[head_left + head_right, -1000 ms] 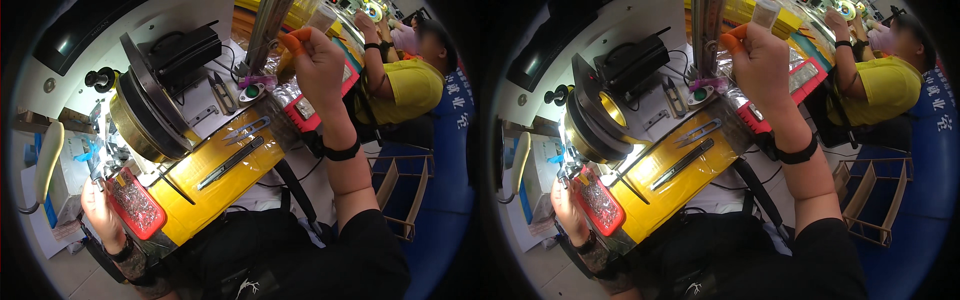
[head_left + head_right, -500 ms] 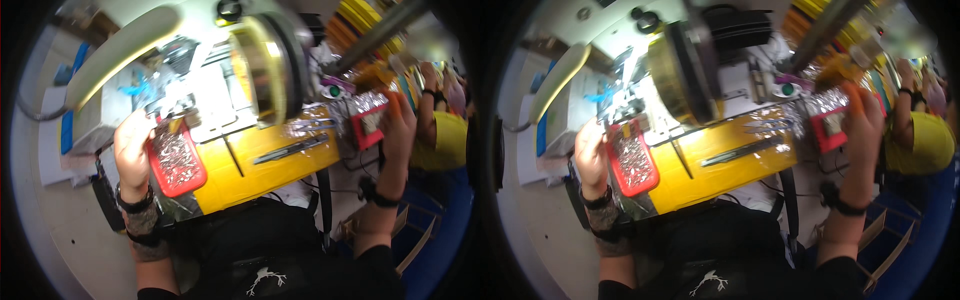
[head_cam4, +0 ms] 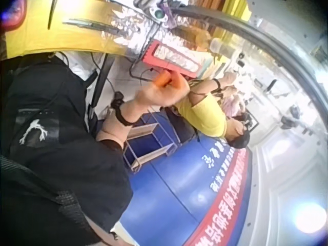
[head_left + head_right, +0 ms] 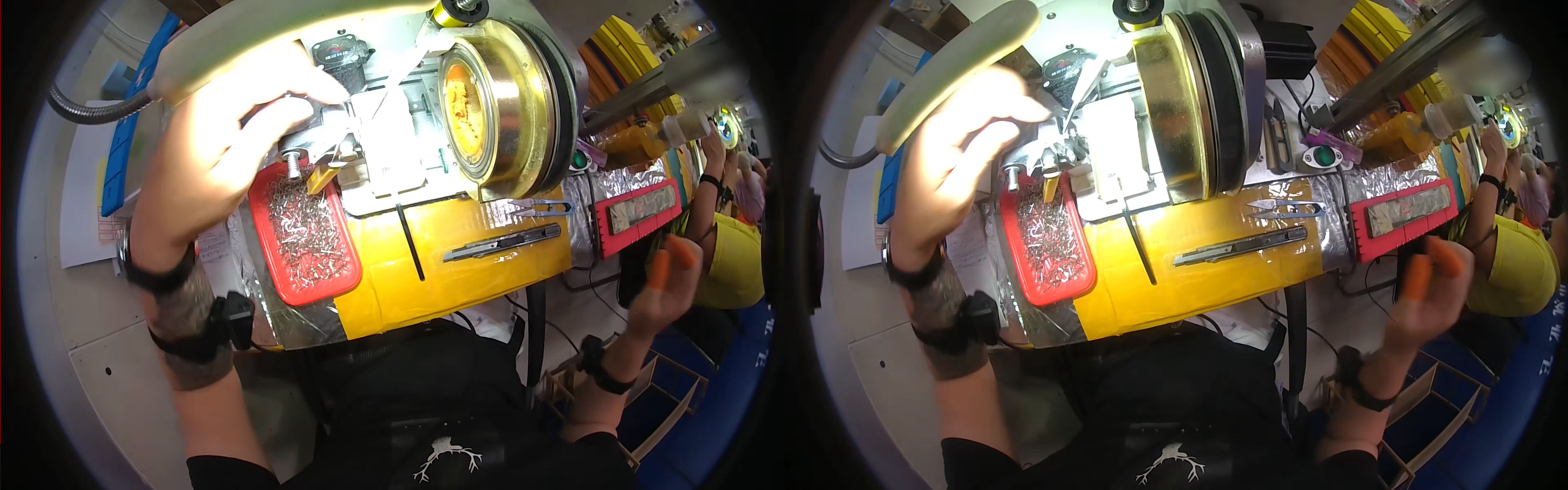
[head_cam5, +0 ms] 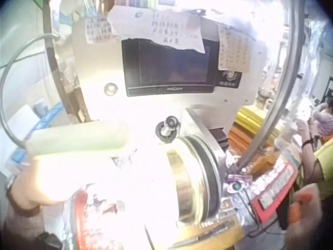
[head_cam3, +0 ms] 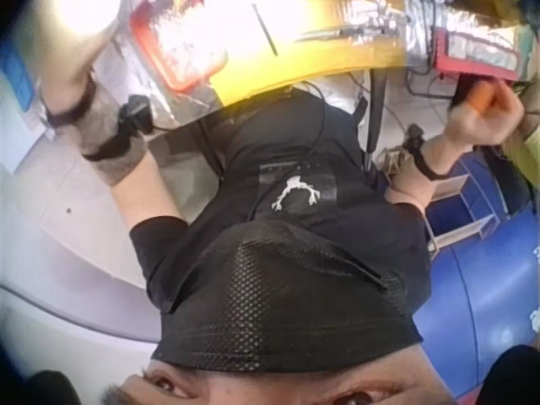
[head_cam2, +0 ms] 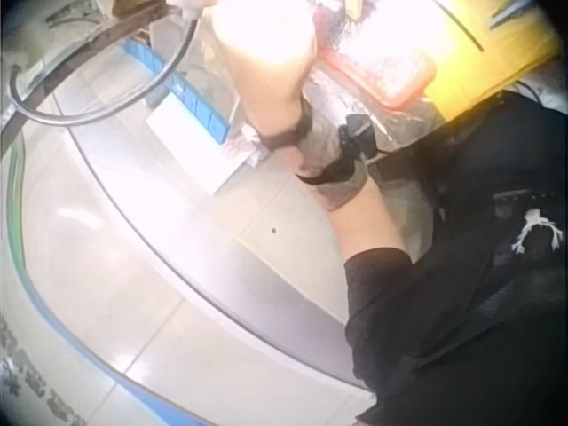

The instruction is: Assembling small metal components using pliers, glue, and a polishing machine.

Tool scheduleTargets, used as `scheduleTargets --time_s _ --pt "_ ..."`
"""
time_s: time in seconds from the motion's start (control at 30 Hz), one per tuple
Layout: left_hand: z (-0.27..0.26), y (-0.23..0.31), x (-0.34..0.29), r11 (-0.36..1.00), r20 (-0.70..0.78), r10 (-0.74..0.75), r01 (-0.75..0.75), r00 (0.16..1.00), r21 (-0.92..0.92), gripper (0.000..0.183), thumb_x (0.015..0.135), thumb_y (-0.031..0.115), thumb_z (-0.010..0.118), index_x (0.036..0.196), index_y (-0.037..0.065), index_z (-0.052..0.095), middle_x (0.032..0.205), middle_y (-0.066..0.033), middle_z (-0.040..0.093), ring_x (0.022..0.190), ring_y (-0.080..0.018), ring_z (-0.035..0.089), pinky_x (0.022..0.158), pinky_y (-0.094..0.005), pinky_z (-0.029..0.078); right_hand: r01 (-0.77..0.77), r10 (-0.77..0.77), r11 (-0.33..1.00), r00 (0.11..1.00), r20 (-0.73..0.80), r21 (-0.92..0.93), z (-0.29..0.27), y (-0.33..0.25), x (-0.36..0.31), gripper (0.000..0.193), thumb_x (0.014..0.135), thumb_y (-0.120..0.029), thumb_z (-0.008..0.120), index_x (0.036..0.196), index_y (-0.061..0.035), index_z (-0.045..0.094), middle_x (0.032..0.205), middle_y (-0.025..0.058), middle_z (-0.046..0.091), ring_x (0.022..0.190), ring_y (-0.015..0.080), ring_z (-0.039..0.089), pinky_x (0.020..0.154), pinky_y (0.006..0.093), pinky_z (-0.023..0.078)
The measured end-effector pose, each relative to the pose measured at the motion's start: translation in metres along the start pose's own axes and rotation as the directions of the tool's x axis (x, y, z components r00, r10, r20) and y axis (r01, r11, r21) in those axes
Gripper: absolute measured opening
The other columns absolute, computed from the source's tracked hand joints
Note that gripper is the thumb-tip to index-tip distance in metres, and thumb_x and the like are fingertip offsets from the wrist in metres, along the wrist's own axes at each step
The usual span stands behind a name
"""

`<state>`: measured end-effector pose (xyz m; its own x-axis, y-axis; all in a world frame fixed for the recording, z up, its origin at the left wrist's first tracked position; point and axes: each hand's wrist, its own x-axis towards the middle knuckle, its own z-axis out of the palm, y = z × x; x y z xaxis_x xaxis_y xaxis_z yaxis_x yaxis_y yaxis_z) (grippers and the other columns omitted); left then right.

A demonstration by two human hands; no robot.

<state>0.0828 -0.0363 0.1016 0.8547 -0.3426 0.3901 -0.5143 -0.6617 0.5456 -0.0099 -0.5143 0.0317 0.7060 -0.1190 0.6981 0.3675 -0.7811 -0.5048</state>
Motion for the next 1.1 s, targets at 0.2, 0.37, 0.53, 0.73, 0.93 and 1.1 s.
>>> scheduleTargets --time_s 0.2,0.37,0.53,0.73,0.93,1.1 --pt "-0.005 -0.041 0.017 0.97 0.385 0.244 -0.22 0.89 -0.104 0.018 0.097 0.005 0.059 0.104 -0.001 0.074 0.117 -0.013 0.064 0.112 -0.0277 0.058 0.101 -0.0372 0.046 0.161 -0.41 0.848 0.804 0.432 0.505 0.079 -0.111 -0.01 0.021 0.074 -0.004 0.08 0.093 -0.0026 0.071 0.088 0.0091 0.064 0.07 0.0269 0.064 0.06 0.0362 0.049" --pt "-0.002 -0.038 0.036 0.948 0.452 0.309 -0.232 0.837 -0.219 0.02 0.1 0.009 0.064 0.115 -0.001 0.071 0.123 -0.0127 0.07 0.123 -0.0253 0.063 0.106 -0.0377 0.05 0.052 -0.64 0.636 0.594 0.488 0.77 0.104 -0.143 -0.033 0.014 0.076 -0.006 0.077 0.085 -0.0035 0.066 0.086 0.0075 0.058 0.066 0.0238 0.058 0.057 0.0357 0.043" --pt "0.003 -0.042 0.029 0.941 0.403 0.178 -0.036 0.898 -0.336 0.019 0.099 0.008 0.067 0.115 -0.002 0.069 0.117 -0.0092 0.07 0.114 -0.0189 0.065 0.101 -0.0328 0.052 0.048 -0.695 0.559 0.572 0.435 0.828 0.124 -0.159 -0.033 0.014 0.077 -0.004 0.079 0.08 -0.0034 0.065 0.081 0.0058 0.058 0.058 0.0213 0.056 0.05 0.0332 0.04" --pt "-0.002 -0.024 0.015 0.933 0.309 0.091 0.027 0.947 -0.359 0.007 0.092 0.003 0.062 0.087 0.002 0.058 0.112 -0.0112 0.065 0.103 -0.0199 0.059 0.091 -0.0326 0.049 0.012 -0.685 0.569 0.561 0.466 0.822 0.134 -0.17 -0.024 0.014 0.08 -0.004 0.079 0.08 -0.0048 0.066 0.08 0.0073 0.059 0.058 0.0232 0.057 0.051 0.0346 0.042" --pt "0.012 0.015 -0.023 0.941 0.075 0.042 -0.014 0.996 -0.339 0.014 0.096 0.012 0.071 0.092 -0.001 0.068 0.098 -0.0104 0.067 0.086 -0.0183 0.057 0.082 -0.0329 0.049 -0.749 -0.077 0.183 0.635 0.769 0.636 0.153 -0.188 -0.021 0.021 0.1 -0.014 0.07 0.116 -0.0038 0.061 0.092 0.0043 0.061 0.073 0.0139 0.058 0.068 0.0277 0.047" --pt "0.038 0.05 -0.055 0.972 -0.063 0.228 -0.223 0.972 0.072 0.014 0.094 0.021 0.075 0.088 0.008 0.071 0.08 -0.004 0.062 0.079 -0.025 0.054 0.083 -0.0404 0.042 -0.723 0.071 -0.287 0.638 0.767 0.628 0.184 -0.196 -0.016 0.011 0.109 -0.012 0.059 0.117 -0.0038 0.058 0.1 0.0006 0.06 0.091 0.0052 0.056 0.082 0.023 0.048"
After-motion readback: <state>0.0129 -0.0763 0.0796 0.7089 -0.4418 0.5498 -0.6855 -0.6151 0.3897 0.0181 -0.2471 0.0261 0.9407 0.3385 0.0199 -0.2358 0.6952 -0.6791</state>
